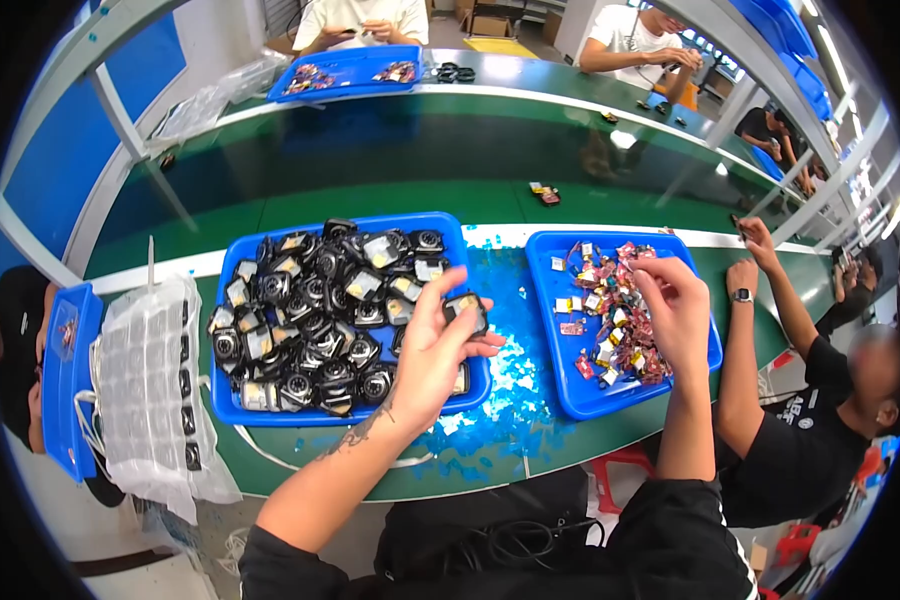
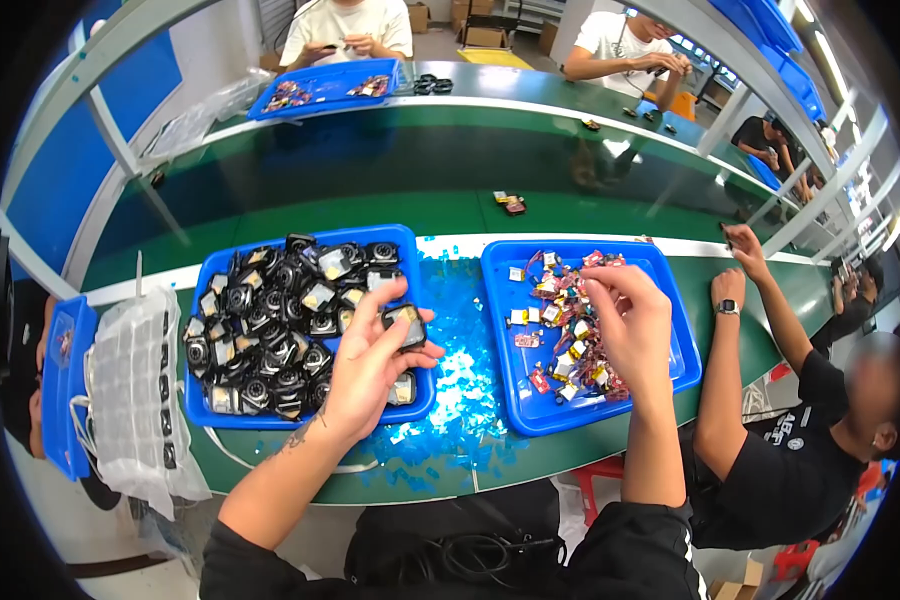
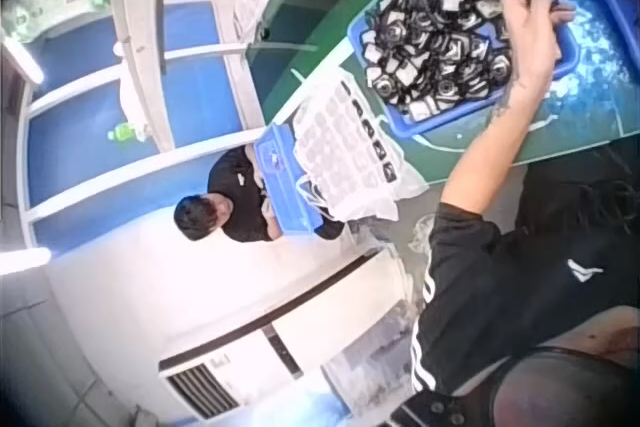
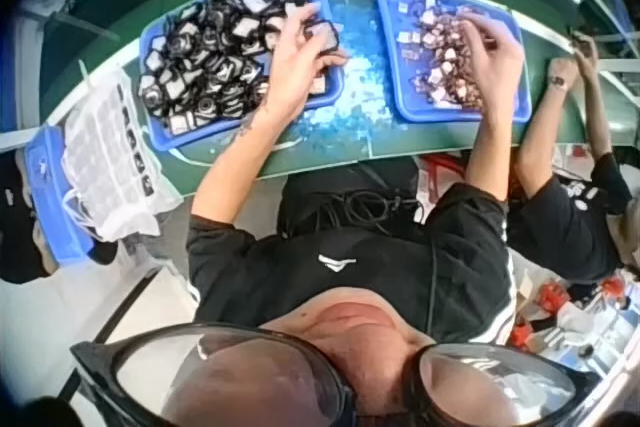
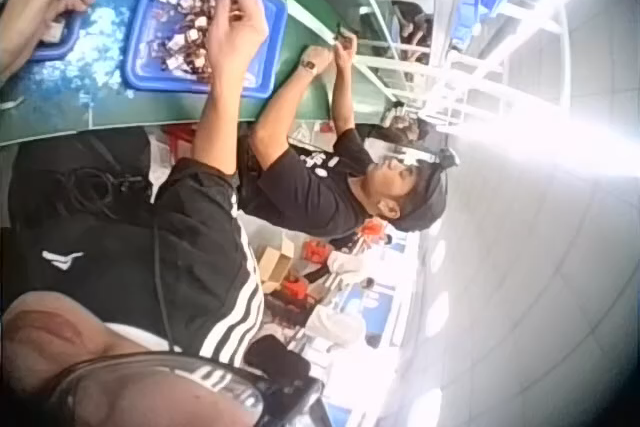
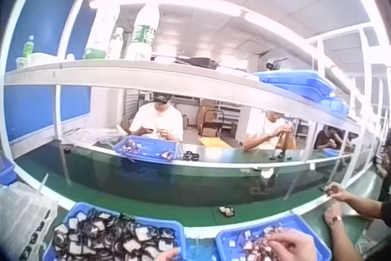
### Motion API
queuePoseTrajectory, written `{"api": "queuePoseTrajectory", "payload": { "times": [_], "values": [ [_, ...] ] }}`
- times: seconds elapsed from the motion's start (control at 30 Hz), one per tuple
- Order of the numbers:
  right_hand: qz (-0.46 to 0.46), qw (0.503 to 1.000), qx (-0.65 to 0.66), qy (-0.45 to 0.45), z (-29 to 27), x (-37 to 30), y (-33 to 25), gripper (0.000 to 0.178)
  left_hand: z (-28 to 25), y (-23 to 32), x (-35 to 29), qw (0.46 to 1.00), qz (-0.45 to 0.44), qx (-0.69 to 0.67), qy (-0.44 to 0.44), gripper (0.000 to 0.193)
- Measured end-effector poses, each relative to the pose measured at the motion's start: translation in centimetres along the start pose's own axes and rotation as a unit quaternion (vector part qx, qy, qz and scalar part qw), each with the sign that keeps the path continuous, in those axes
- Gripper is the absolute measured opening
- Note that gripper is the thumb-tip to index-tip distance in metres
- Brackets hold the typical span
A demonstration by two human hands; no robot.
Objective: Assemble small electronic components by inserting internal modules into plastic housings on a production line.
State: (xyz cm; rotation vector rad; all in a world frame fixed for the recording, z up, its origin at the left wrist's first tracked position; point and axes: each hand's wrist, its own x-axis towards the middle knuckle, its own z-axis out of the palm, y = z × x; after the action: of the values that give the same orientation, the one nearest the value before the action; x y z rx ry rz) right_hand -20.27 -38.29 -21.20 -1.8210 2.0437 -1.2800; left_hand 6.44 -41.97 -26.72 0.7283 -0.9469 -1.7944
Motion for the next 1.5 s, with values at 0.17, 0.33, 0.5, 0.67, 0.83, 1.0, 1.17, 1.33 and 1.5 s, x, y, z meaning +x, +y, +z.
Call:
{"api": "queuePoseTrajectory", "payload": {
  "times": [0.17, 0.33, 0.5, 0.67, 0.83, 1.0, 1.17, 1.33, 1.5],
  "values": [
    [0.062, 0.93, 0.333, -0.144, 3.3, -3.2, -4.2, 0.009, 0.4, 0.2, -0.6, 0.943, 0.146, 0.284, -0.097, 0.025],
    [0.089, 0.88, 0.427, -0.19, 5.2, -4.1, -4.5, 0.013, 0.7, -0.2, -0.7, 0.933, 0.154, 0.305, -0.114, 0.018],
    [0.092, 0.887, 0.398, -0.216, 5.4, -4.5, -4.6, 0.009, 0.7, -0.6, -0.8, 0.914, 0.178, 0.35, -0.101, 0.016],
    [0.037, 0.925, 0.326, -0.193, 5.9, -4.7, -5.2, 0.009, 0.8, -0.6, -1.1, 0.93, 0.144, 0.331, -0.07, 0.012],
    [-0.068, 0.96, 0.217, -0.16, 6.3, -4.9, -4.4, 0.01, 0.7, -0.7, -1.1, 0.956, 0.072, 0.276, -0.074, 0.014],
    [-0.205, 0.968, 0.096, -0.111, 6.3, -5.3, -4.9, 0.014, 0.5, -0.4, -0.7, 0.953, 0.084, 0.285, -0.054, 0.011],
    [-0.063, 0.976, 0.138, -0.154, 5.7, -5.3, -4.5, 0.015, 0.3, -0.3, -0.4, 0.955, 0.118, 0.267, -0.051, 0.012],
    [0.038, 0.95, 0.234, -0.203, 5.1, -4.5, -4.4, 0.017, 0.1, -0.1, -0.5, 0.971, 0.055, 0.204, -0.111, 0.011],
    [0.021, 0.867, 0.443, -0.226, 6.1, -4.8, -4.1, 0.015, 0.4, -0.3, -0.7, 0.98, -0.002, 0.131, -0.151, 0.015]
  ]
}}
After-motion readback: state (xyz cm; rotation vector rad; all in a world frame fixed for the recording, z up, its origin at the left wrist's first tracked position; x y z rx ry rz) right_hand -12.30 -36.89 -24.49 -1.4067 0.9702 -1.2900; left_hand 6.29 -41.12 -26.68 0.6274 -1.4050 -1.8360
